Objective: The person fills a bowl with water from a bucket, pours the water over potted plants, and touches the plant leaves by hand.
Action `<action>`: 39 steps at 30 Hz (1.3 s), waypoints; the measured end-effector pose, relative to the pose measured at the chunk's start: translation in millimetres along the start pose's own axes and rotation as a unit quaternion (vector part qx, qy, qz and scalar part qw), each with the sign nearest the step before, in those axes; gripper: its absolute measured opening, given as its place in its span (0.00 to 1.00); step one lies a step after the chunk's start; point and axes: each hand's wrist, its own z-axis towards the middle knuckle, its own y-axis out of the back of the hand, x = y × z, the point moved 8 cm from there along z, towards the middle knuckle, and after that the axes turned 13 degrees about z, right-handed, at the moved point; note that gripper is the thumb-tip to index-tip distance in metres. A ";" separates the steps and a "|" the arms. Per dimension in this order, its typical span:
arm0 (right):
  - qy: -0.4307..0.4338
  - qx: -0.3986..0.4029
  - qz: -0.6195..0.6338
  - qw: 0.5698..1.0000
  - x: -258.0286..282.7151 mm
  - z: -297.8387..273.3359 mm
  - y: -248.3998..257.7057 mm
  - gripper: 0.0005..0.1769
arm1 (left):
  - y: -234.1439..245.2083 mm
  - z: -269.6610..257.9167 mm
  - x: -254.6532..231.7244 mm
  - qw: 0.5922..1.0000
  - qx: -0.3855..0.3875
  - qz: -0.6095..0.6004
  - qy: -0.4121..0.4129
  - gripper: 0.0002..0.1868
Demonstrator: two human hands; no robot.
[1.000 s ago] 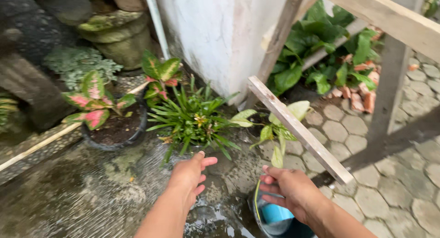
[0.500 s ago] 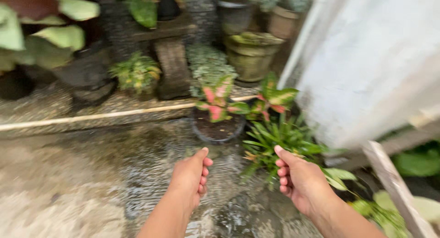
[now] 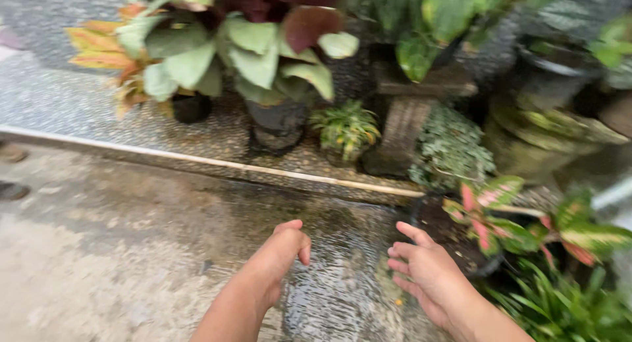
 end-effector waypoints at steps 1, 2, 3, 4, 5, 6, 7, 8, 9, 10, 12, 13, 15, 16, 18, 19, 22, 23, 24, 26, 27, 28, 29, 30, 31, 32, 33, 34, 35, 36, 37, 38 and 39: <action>-0.020 -0.009 0.017 1.000 -0.2 -0.2 -16.8 0.34 | 19.4 -1.5 -3.7 1.000 -0.009 -0.011 0.002 0.43; -0.024 -0.003 0.008 1.000 0.2 -0.6 -35.4 0.34 | 36.8 -3.4 -5.0 1.000 -0.021 -0.022 0.007 0.48; -0.029 0.004 0.010 1.000 0.4 -0.3 -53.8 0.35 | 52.3 -5.5 -4.8 0.999 -0.033 -0.033 0.012 0.53; -0.032 0.012 0.013 0.999 1.5 0.3 -70.1 0.36 | 65.8 -6.7 -5.3 0.998 -0.040 -0.041 0.016 0.53; -0.035 0.018 0.004 0.999 2.3 0.4 -83.9 0.36 | 80.4 -7.8 -6.4 0.997 -0.051 -0.050 0.016 0.52; -0.037 0.023 -0.004 0.999 4.5 2.2 -98.1 0.35 | 95.0 -9.5 -6.9 0.996 -0.065 -0.064 0.015 0.51; -0.038 0.028 -0.013 0.999 6.2 5.0 -112.8 0.35 | 109.0 -11.7 -6.2 0.994 -0.075 -0.077 0.017 0.51; -0.042 0.037 -0.026 0.998 8.2 9.0 -127.5 0.35 | 120.9 -14.9 0.5 0.991 -0.071 -0.102 0.049 0.50; -0.037 0.038 -0.035 0.998 13.8 15.2 -140.1 0.36 | 131.2 -17.3 6.3 0.986 -0.067 -0.127 0.081 0.49; -0.034 0.038 -0.042 0.998 15.9 21.3 -152.4 0.36 | 142.6 -18.5 8.8 0.984 -0.076 -0.138 0.087 0.49; -0.032 0.057 -0.049 0.997 18.1 34.1 -183.8 0.36 | 169.0 -17.1 8.5 0.977 -0.105 -0.171 0.070 0.46; -0.024 0.066 -0.043 0.997 20.1 40.3 -202.3 0.35 | 181.7 -15.7 10.0 0.974 -0.115 -0.182 0.074 0.46; -0.028 0.077 -0.062 0.995 25.1 53.5 -244.8 0.35 | 212.1 -7.4 4.8 0.969 -0.129 -0.195 0.075 0.44; -0.030 0.075 -0.070 0.994 28.4 60.6 -268.9 0.34 | 230.5 -1.2 -0.4 0.966 -0.143 -0.202 0.072 0.44; -0.024 0.109 -0.074 0.991 36.1 72.3 -328.2 0.35 | 264.6 13.9 -12.2 0.965 -0.148 -0.207 0.065 0.42; -0.019 0.128 -0.073 0.989 42.0 76.7 -357.9 0.35 | 287.9 22.7 -19.5 0.962 -0.160 -0.212 0.064 0.42; 0.022 0.180 -0.115 0.977 71.9 83.1 -436.6 0.35 | 341.0 50.9 -52.8 0.971 -0.180 -0.154 0.045 0.40; 0.018 0.178 -0.111 0.978 79.8 83.2 -453.7 0.35 | 356.5 57.6 -59.8 0.968 -0.186 -0.159 0.061 0.39; 0.046 0.202 -0.139 0.968 97.2 83.7 -477.5 0.34 | 372.8 68.7 -75.7 0.965 -0.195 -0.163 0.063 0.39; 0.075 0.224 -0.167 0.957 127.4 84.1 -510.8 0.34 | 392.7 91.8 -108.6 0.968 -0.198 -0.151 0.038 0.38; 0.144 0.223 -0.249 0.931 150.1 85.4 -525.8 0.34 | 398.7 101.1 -120.0 0.969 -0.200 -0.144 0.023 0.38; 0.202 0.216 -0.330 0.897 164.6 86.2 -536.2 0.34 | 400.6 110.4 -125.1 0.970 -0.193 -0.144 0.031 0.38; 0.194 0.211 -0.333 0.898 172.4 92.4 -542.6 0.34 | 405.0 121.6 -137.1 0.972 -0.189 -0.141 0.010 0.38; 0.295 0.248 -0.346 0.855 192.6 88.3 -556.7 0.35 | 406.5 130.9 -148.1 0.974 -0.183 -0.136 -0.014 0.37; 0.393 0.280 -0.354 0.801 206.5 79.6 -565.8 0.35 | 404.4 136.5 -150.2 0.976 -0.174 -0.133 -0.009 0.37; 0.394 0.270 -0.353 0.805 212.6 84.0 -565.8 0.35 | 406.9 142.3 -157.0 0.976 -0.174 -0.133 -0.008 0.39; 0.410 0.265 -0.382 0.785 217.0 85.6 -567.3 0.37 | 408.4 146.9 -163.9 0.976 -0.174 -0.132 -0.006 0.40; 0.429 0.258 -0.408 0.763 224.8 87.9 -571.1 0.39 | 409.2 151.8 -174.3 0.978 -0.168 -0.124 -0.016 0.40; 0.435 0.247 -0.404 0.766 234.1 93.0 -571.8 0.39 | 408.9 155.3 -177.2 0.979 -0.163 -0.124 0.009 0.42; 0.413 0.223 -0.419 0.778 239.3 102.7 -567.3 0.42 | 407.8 159.1 -178.1 0.979 -0.158 -0.126 0.037 0.44; 0.389 0.199 -0.432 0.789 244.7 113.7 -562.6 0.46 | 409.5 166.0 -186.6 0.980 -0.151 -0.122 0.032 0.44; 0.385 0.187 -0.433 0.793 252.1 122.7 -558.0 0.46 | 411.7 172.6 -191.7 0.979 -0.158 -0.129 0.026 0.47; 0.432 0.162 -0.407 0.788 270.3 127.5 -553.7 0.49 | 414.4 181.1 -196.7 0.977 -0.164 -0.137 0.020 0.50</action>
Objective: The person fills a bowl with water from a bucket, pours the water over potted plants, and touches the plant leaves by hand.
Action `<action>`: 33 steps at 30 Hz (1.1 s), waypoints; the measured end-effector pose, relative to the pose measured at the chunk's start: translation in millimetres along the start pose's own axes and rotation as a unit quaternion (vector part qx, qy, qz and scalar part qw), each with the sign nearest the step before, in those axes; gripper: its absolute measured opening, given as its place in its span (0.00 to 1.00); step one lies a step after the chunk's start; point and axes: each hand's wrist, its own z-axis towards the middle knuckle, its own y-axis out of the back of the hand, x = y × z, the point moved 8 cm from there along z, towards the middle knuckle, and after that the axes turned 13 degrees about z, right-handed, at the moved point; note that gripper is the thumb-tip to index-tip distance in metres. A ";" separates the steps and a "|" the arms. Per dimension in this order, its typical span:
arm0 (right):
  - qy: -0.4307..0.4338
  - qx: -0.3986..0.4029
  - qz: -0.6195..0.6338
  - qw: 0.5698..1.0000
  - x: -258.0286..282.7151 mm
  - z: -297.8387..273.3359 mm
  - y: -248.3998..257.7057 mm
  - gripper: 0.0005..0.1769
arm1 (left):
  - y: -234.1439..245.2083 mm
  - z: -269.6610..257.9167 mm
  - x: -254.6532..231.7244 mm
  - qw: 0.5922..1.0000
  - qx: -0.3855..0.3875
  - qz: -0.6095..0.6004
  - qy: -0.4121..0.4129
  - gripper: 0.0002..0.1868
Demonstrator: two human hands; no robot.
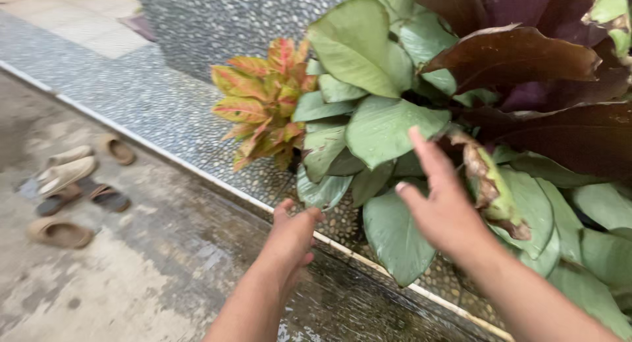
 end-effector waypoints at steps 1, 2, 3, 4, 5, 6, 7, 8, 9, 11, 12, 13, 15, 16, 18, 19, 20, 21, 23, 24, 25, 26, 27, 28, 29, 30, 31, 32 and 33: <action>0.035 -0.053 -0.003 0.998 -0.8 6.9 17.9 0.54 | -4.6 11.5 -6.8 1.000 0.013 0.008 -0.001 0.50; 0.024 -0.063 -0.008 0.998 -8.3 11.2 28.5 0.54 | -2.3 25.0 -13.5 1.000 -0.005 0.001 0.001 0.52; 0.017 -0.124 0.002 0.992 -14.1 12.4 48.1 0.53 | -1.3 39.5 -21.5 1.000 -0.020 -0.004 0.000 0.55; 0.011 -0.184 0.011 0.983 -18.6 12.8 65.9 0.52 | -4.3 55.7 -31.8 1.000 -0.003 0.006 -0.005 0.55; -0.002 -0.201 0.002 0.980 -22.7 14.8 78.8 0.52 | -0.5 71.4 -48.5 0.998 -0.032 -0.029 -0.044 0.58; -0.082 -0.281 0.046 0.955 -37.5 11.3 102.0 0.52 | 3.2 83.2 -63.0 0.993 -0.061 -0.067 -0.083 0.61; -0.157 -0.360 0.093 0.915 -51.6 0.3 116.7 0.53 | 1.2 93.8 -73.4 0.994 -0.042 -0.054 -0.084 0.61; -0.168 -0.377 0.087 0.907 -52.9 -7.5 122.9 0.53 | 2.7 102.4 -87.0 0.994 -0.043 -0.063 -0.083 0.62; -0.188 -0.395 0.095 0.894 -55.2 -15.1 129.5 0.53 | 3.9 107.8 -102.5 0.993 -0.046 -0.078 -0.082 0.64; -0.211 -0.430 0.096 0.872 -56.6 -28.9 131.3 0.52 | -1.6 108.7 -125.5 0.993 0.011 -0.108 -0.044 0.65; -0.250 -0.417 0.110 0.867 -61.5 -34.0 121.7 0.50 | -6.9 106.3 -133.8 0.988 0.049 -0.143 0.000 0.66; -0.293 -0.406 0.129 0.856 -65.6 -44.4 109.9 0.48 | -7.7 104.1 -147.5 0.990 0.069 -0.127 -0.002 0.66; -0.284 -0.413 0.123 0.857 -55.7 -55.4 91.8 0.47 | -8.9 104.9 -150.1 0.992 0.084 -0.019 0.088 0.51; -0.266 -0.399 0.120 0.869 -47.2 -54.1 80.3 0.46 | -14.8 109.6 -155.5 0.991 0.098 -0.002 0.087 0.51; -0.334 -0.380 0.123 0.854 -36.4 -57.8 61.9 0.41 | -66.1 102.3 -167.6 0.911 0.392 -0.095 0.083 0.37; -0.396 -0.348 0.132 0.839 -33.5 -60.6 48.0 0.37 | -74.3 109.8 -168.5 0.908 0.399 -0.089 0.088 0.37; -0.402 -0.355 0.129 0.834 -24.9 -60.1 42.3 0.37 | -91.4 112.2 -185.2 0.885 0.452 -0.109 0.038 0.31; -0.427 -0.319 0.134 0.835 -20.6 -58.4 30.6 0.32 | -107.2 112.0 -203.9 0.855 0.502 -0.127 -0.009 0.26; -0.456 -0.291 0.137 0.830 -14.6 -57.6 13.0 0.27 | -126.5 121.7 -238.2 0.831 0.516 -0.206 0.015 0.24; -0.428 -0.266 0.106 0.857 -8.4 -50.9 6.2 0.27 | -135.3 124.0 -259.4 0.839 0.521 -0.155 -0.022 0.23; -0.397 -0.240 0.074 0.883 -2.6 -44.0 0.8 0.27 | -141.5 123.8 -280.9 0.844 0.523 -0.103 -0.063 0.22; -0.401 -0.248 0.074 0.879 -1.8 -45.4 -1.7 0.27 | -144.8 122.0 -294.4 0.840 0.530 -0.098 -0.061 0.22; -0.397 -0.236 0.091 0.882 -2.1 -43.8 -7.3 0.28 | -144.3 121.7 -307.9 0.842 0.528 -0.074 -0.085 0.20; -0.393 -0.225 0.108 0.885 -2.5 -43.0 -12.2 0.29 | -144.6 120.1 -315.7 0.843 0.524 -0.050 -0.109 0.19; -0.394 -0.225 0.107 0.885 -3.8 -42.7 -15.0 0.29 | -142.1 119.5 -313.6 0.843 0.525 -0.050 -0.109 0.19; -0.387 -0.234 0.104 0.886 -4.4 -42.0 -17.4 0.29 | -138.8 119.1 -304.6 0.842 0.529 -0.066 -0.085 0.20; -0.379 -0.239 0.101 0.888 -5.2 -39.4 -20.5 0.30 | -132.3 120.0 -294.5 0.842 0.529 -0.084 -0.062 0.22; -0.379 -0.235 0.101 0.889 -6.4 -36.9 -24.8 0.30 | -126.3 119.5 -284.2 0.844 0.526 -0.086 -0.062 0.22; -0.397 -0.219 0.114 0.884 -9.9 -34.7 -32.3 0.32 | -120.8 114.1 -268.6 0.827 0.550 -0.114 -0.032 0.23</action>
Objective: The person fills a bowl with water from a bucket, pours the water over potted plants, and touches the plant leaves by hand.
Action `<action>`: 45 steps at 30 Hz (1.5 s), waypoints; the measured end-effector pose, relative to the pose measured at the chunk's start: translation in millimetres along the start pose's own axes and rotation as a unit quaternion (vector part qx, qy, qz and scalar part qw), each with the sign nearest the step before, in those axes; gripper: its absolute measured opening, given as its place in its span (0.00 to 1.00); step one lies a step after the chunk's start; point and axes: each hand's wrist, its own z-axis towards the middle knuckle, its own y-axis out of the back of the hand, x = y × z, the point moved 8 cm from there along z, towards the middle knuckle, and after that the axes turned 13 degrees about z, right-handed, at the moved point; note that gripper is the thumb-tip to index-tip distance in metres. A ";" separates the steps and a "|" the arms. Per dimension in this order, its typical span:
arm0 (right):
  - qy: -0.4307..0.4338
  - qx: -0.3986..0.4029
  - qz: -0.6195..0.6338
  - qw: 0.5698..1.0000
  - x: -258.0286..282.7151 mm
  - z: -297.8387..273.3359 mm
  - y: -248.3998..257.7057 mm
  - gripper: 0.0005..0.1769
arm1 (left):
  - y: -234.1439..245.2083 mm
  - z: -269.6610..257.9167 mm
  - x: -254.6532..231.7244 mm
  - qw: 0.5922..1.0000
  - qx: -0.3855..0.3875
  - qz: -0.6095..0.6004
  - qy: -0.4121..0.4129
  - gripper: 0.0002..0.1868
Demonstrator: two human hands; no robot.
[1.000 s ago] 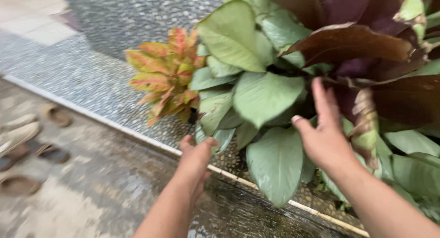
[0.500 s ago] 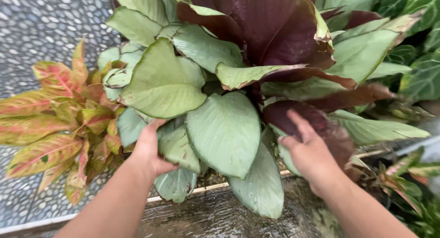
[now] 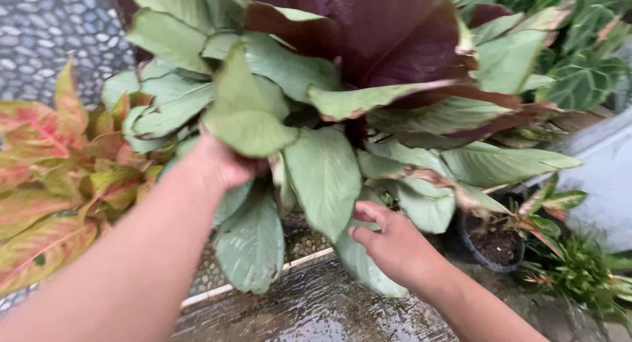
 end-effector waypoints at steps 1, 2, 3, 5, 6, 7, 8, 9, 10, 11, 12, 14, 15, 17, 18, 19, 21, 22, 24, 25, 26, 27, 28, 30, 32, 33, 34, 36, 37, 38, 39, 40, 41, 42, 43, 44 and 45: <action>-0.023 0.016 0.001 1.000 -3.2 1.7 -7.7 0.35 | -1.6 -10.2 12.8 0.999 0.026 -0.042 0.010 0.25; -0.022 0.028 -0.003 0.999 -2.9 3.5 -16.2 0.35 | 3.5 -20.9 22.5 0.999 0.015 -0.046 0.006 0.25; -0.003 0.035 -0.020 0.999 -0.4 4.7 -24.3 0.37 | 13.0 -32.1 31.8 1.000 -0.024 -0.007 -0.006 0.25; 0.020 0.056 -0.035 0.998 1.3 8.6 -41.7 0.39 | 35.5 -58.9 44.1 0.996 -0.075 0.033 -0.021 0.26; -0.001 0.092 0.009 0.996 -3.7 10.4 -57.0 0.36 | 58.2 -74.5 57.4 0.986 -0.149 0.074 0.031 0.27; -0.023 0.129 0.052 0.990 -8.6 11.5 -72.4 0.34 | 81.9 -91.9 70.6 0.965 -0.221 0.111 0.084 0.29; -0.018 0.146 0.050 0.988 -9.4 14.0 -85.3 0.34 | 103.5 -110.1 79.8 0.953 -0.270 0.089 0.100 0.28; -0.027 0.184 0.050 0.981 -11.7 14.6 -101.6 0.33 | 125.6 -128.8 88.9 0.939 -0.319 0.064 0.114 0.28; -0.037 0.221 0.049 0.973 -13.0 14.2 -117.9 0.32 | 144.0 -144.1 94.4 0.934 -0.334 0.060 0.108 0.28; -0.033 0.238 0.047 0.970 -11.9 13.8 -129.7 0.32 | 164.6 -162.3 102.5 0.920 -0.369 0.044 0.121 0.28; -0.066 0.245 0.027 0.967 -17.7 11.8 -137.7 0.32 | 182.7 -178.4 110.3 0.906 -0.402 0.026 0.133 0.28; -0.095 0.265 -0.002 0.959 -22.2 9.3 -154.7 0.33 | 211.2 -202.2 117.3 0.893 -0.435 0.004 0.113 0.27; -0.099 0.274 -0.012 0.957 -23.3 9.0 -162.6 0.34 | 223.3 -214.4 120.5 0.885 -0.454 -0.011 0.099 0.27; -0.106 0.284 -0.026 0.952 -29.9 6.1 -173.7 0.35 | 238.7 -231.5 128.8 0.879 -0.468 -0.025 0.093 0.27; -0.105 0.286 -0.029 0.952 -32.2 7.5 -178.5 0.36 | 244.3 -234.9 127.7 0.877 -0.471 -0.026 0.090 0.28; -0.104 0.287 -0.033 0.952 -34.6 9.8 -183.3 0.37 | 248.0 -239.6 128.9 0.876 -0.473 -0.027 0.089 0.28; -0.100 0.288 -0.028 0.952 -37.2 15.9 -193.8 0.38 | 254.7 -246.6 135.3 0.863 -0.490 -0.045 0.111 0.28; -0.102 0.290 -0.023 0.951 -37.7 19.7 -197.8 0.39 | 258.6 -244.9 134.4 0.865 -0.487 -0.046 0.109 0.28; -0.070 0.283 -0.040 0.956 -30.4 29.3 -204.3 0.41 | 271.2 -241.7 132.7 0.860 -0.489 -0.048 0.133 0.29; -0.040 0.279 -0.055 0.958 -23.6 32.4 -208.7 0.44 | 278.6 -238.0 129.5 0.863 -0.484 -0.046 0.136 0.29; -0.044 0.270 -0.050 0.961 -19.9 34.5 -213.8 0.44 | 287.5 -234.4 124.2 0.866 -0.479 -0.042 0.139 0.29; -0.073 0.252 -0.039 0.964 -17.5 37.9 -217.8 0.42 | 297.2 -230.1 118.2 0.868 -0.475 -0.039 0.142 0.28; -0.104 0.234 -0.025 0.966 -15.5 38.9 -224.7 0.41 | 308.3 -226.0 111.0 0.870 -0.469 -0.029 0.149 0.28; -0.125 0.199 -0.013 0.972 -7.8 39.0 -239.3 0.41 | 332.4 -219.8 97.9 0.875 -0.456 -0.003 0.162 0.27; -0.152 0.171 -0.009 0.973 -6.1 32.9 -262.8 0.41 | 362.0 -213.9 80.5 0.878 -0.439 0.051 0.183 0.26; -0.181 0.150 0.021 0.972 -7.1 29.4 -276.4 0.40 | 375.9 -212.7 73.6 0.880 -0.423 0.096 0.194 0.26; -0.208 0.127 0.050 0.968 -7.9 24.8 -291.3 0.40 | 388.8 -215.7 70.6 0.878 -0.421 0.100 0.204 0.26; -0.241 0.114 0.063 0.962 -9.0 8.5 -323.5 0.40 | 410.7 -217.7 56.0 0.873 -0.409 0.165 0.209 0.27; -0.263 0.103 0.072 0.956 -9.7 0.3 -337.2 0.40 | 419.8 -221.3 49.7 0.871 -0.405 0.175 0.218 0.27; -0.274 0.096 0.083 0.953 -8.7 -7.7 -350.2 0.40 | 427.9 -227.5 43.6 0.862 -0.402 0.203 0.234 0.27; -0.270 0.094 0.091 0.954 -5.7 -14.2 -362.3 0.40 | 433.9 -232.0 38.2 0.852 -0.399 0.230 0.250 0.28; -0.267 0.092 0.096 0.954 -4.1 -21.3 -372.6 0.40 | 437.3 -234.8 36.0 0.848 -0.394 0.240 0.262 0.28; -0.280 0.087 0.105 0.950 -4.8 -27.8 -381.2 0.40 | 441.8 -236.3 29.6 0.836 -0.406 0.264 0.260 0.31; -0.269 0.091 0.103 0.953 -2.5 -30.5 -388.2 0.40 | 444.4 -239.0 25.9 0.823 -0.419 0.284 0.257 0.35; -0.258 0.094 0.100 0.956 -1.0 -34.0 -394.6 0.41 | 443.9 -241.6 28.0 0.819 -0.415 0.290 0.269 0.35; -0.264 0.093 0.103 0.955 -2.0 -36.5 -398.6 0.41 | 440.1 -237.6 25.8 0.820 -0.398 0.322 0.255 0.36; -0.281 0.086 0.105 0.950 -5.8 -41.4 -400.4 0.41 | 434.8 -234.4 25.9 0.820 -0.380 0.354 0.240 0.38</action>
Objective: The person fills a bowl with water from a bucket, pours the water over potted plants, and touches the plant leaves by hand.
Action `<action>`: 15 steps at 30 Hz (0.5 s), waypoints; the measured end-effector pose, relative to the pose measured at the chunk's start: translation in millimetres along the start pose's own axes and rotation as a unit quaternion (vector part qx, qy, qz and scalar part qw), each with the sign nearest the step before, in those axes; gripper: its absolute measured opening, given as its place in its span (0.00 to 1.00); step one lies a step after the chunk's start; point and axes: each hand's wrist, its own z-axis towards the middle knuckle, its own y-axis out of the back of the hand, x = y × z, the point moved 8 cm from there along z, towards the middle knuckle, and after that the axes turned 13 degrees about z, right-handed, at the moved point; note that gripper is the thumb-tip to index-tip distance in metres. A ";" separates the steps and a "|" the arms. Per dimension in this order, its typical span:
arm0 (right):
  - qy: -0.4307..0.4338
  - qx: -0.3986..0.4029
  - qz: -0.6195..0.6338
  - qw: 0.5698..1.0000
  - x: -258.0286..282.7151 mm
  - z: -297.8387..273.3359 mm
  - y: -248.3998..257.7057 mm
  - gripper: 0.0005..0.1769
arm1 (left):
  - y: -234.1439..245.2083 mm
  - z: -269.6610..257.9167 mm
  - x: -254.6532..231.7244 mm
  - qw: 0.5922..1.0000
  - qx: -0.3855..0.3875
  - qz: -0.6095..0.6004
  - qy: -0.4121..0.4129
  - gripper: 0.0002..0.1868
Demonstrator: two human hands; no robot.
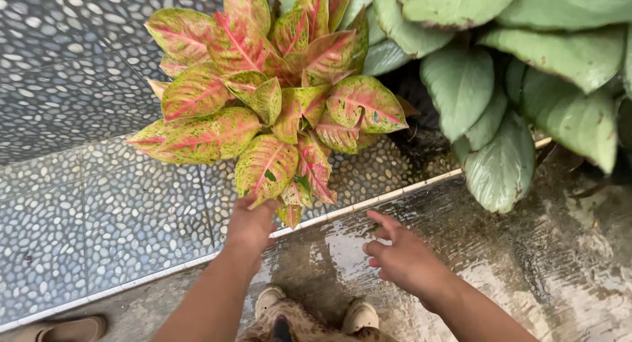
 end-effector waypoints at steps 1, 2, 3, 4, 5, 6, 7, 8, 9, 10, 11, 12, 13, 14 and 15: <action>-0.013 -0.009 0.005 1.000 -3.0 0.9 0.5 0.40 | -5.9 -1.5 -0.7 1.000 0.002 0.003 0.000 0.38; -0.014 -0.010 0.007 1.000 -4.7 3.4 0.2 0.40 | -12.2 -2.6 -8.0 0.996 -0.006 0.078 -0.048 0.37; -0.017 -0.010 -0.003 1.000 -9.0 6.1 1.0 0.40 | -22.4 -3.1 -13.3 0.984 -0.012 0.152 -0.093 0.37; -0.019 -0.011 -0.014 1.000 -14.5 10.2 2.7 0.39 | -35.9 0.3 -12.5 0.984 -0.009 0.155 -0.092 0.37; -0.027 -0.014 -0.006 1.000 -22.4 16.3 5.0 0.39 | -56.1 3.2 -18.7 0.969 0.017 0.197 -0.146 0.37; -0.018 -0.029 -0.012 0.999 -26.0 25.7 11.2 0.39 | -76.6 5.1 -22.4 0.950 0.042 0.237 -0.200 0.38; -0.008 -0.046 -0.016 0.999 -32.3 34.7 17.2 0.39 | -91.5 10.6 -19.1 0.947 0.051 0.246 -0.200 0.38; -0.016 -0.050 -0.007 0.999 -44.4 42.2 19.9 0.39 | -114.2 14.4 -15.0 0.935 0.111 0.264 -0.209 0.39; -0.006 -0.066 0.044 0.997 -51.6 52.0 25.6 0.38 | -134.9 17.9 -13.3 0.921 0.168 0.275 -0.219 0.40; 0.006 -0.081 0.096 0.992 -59.9 61.3 30.2 0.37 | -145.3 23.0 -11.7 0.918 0.173 0.278 -0.223 0.40; 0.010 -0.087 0.100 0.991 -67.0 72.8 33.1 0.37 | -157.9 26.3 -16.8 0.878 0.164 0.359 -0.270 0.41; 0.016 -0.098 0.110 0.989 -74.5 84.3 36.4 0.36 | -170.8 28.8 -21.5 0.830 0.152 0.435 -0.316 0.43; 0.024 -0.109 0.122 0.986 -81.8 97.4 38.7 0.35 | -178.6 35.1 -24.9 0.825 0.152 0.438 -0.324 0.43; 0.030 -0.114 0.129 0.985 -88.3 112.4 41.6 0.35 | -183.5 45.2 -24.3 0.788 0.123 0.513 -0.318 0.45; 0.048 -0.118 0.118 0.985 -93.0 127.8 44.9 0.37 | -187.2 57.3 -21.6 0.747 0.093 0.584 -0.305 0.48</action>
